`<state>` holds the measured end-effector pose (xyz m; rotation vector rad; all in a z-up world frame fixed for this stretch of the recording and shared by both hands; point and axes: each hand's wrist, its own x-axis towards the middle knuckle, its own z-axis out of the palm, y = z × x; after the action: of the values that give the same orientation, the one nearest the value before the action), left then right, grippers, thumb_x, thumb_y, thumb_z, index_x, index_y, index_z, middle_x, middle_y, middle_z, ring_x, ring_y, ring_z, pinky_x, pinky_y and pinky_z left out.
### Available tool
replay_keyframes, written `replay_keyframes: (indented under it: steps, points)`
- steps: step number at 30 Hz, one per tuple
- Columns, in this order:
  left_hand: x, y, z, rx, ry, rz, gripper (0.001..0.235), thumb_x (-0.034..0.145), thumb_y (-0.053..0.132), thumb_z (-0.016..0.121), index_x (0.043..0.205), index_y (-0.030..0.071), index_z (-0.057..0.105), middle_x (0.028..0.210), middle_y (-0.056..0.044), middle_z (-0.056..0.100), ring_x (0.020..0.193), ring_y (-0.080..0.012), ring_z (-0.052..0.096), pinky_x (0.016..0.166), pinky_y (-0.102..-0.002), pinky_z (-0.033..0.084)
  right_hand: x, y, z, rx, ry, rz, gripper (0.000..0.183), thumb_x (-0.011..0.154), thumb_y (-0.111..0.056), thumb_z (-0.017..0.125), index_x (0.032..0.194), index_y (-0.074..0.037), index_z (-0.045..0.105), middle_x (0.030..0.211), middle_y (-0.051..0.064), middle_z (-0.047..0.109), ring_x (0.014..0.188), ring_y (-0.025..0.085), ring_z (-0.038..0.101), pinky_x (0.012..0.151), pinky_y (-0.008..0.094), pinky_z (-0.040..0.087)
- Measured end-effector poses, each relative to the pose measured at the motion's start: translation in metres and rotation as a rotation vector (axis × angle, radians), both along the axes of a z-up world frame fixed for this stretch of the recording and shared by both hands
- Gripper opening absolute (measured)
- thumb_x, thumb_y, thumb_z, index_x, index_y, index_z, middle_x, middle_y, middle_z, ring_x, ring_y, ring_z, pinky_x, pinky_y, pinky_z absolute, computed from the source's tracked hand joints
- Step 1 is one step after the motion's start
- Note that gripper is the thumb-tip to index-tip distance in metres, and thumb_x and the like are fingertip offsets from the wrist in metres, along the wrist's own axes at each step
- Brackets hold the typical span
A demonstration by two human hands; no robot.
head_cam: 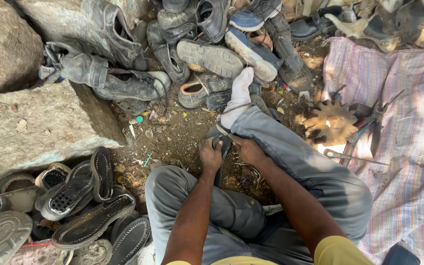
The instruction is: The person sits on the ground and uses a knife to scrape and clean the soles of several worn shoes. They handle each shoe individually, turning them over to access different areas of the sole.
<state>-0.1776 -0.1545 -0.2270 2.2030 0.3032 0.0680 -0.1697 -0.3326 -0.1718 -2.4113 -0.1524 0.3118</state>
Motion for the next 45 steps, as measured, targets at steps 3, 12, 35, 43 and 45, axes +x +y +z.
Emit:
replay_keyframes:
  steps: [3,12,35,43,45]
  points:
    - [-0.002,0.003,0.004,-0.027,-0.033,-0.007,0.042,0.085,0.023,0.079,0.12,0.001,0.071,0.129,-0.024,0.063,0.129,-0.0402,0.051,0.113,-0.048,0.038,-0.005,-0.006,0.007,0.048,-0.045,0.057,0.037,0.098,-0.02,0.062,0.135,-0.018,0.066,0.092,0.028,0.07,0.078,0.041,0.072,0.07,0.047,0.056]
    - [-0.001,0.003,0.006,-0.074,0.099,-0.006,0.044,0.085,0.025,0.078,0.122,0.003,0.07,0.132,-0.023,0.059,0.128,-0.038,0.053,0.111,-0.046,0.04,0.004,-0.003,-0.009,0.07,-0.158,0.117,0.039,0.099,-0.014,0.059,0.137,-0.016,0.067,0.096,0.029,0.069,0.084,0.043,0.071,0.075,0.049,0.056]
    - [-0.013,0.011,0.082,0.198,-0.105,-0.007,0.071,0.072,0.036,0.086,0.128,-0.001,0.062,0.125,-0.026,0.065,0.123,-0.044,0.057,0.106,-0.051,0.046,-0.032,-0.003,0.037,0.007,-0.127,0.056,0.041,0.097,-0.016,0.06,0.138,-0.014,0.063,0.105,0.025,0.072,0.089,0.042,0.071,0.076,0.049,0.057]
    - [-0.055,-0.008,0.048,0.463,0.101,-0.294,0.048,0.089,0.035,0.075,0.113,-0.003,0.059,0.108,-0.027,0.066,0.104,-0.0454,0.063,0.093,-0.054,0.049,-0.062,0.002,0.01,0.071,0.057,-0.057,0.04,0.101,-0.029,0.059,0.138,-0.013,0.062,0.119,0.026,0.068,0.109,0.043,0.067,0.093,0.044,0.055]
    - [-0.04,-0.01,0.013,0.384,0.046,-0.313,0.031,0.091,0.026,0.071,0.106,0.0,0.062,0.104,-0.026,0.067,0.098,-0.0442,0.066,0.088,-0.052,0.052,-0.067,0.006,0.014,0.026,0.177,-0.085,0.044,0.1,-0.03,0.059,0.142,-0.016,0.06,0.123,0.027,0.065,0.114,0.041,0.066,0.098,0.043,0.053]
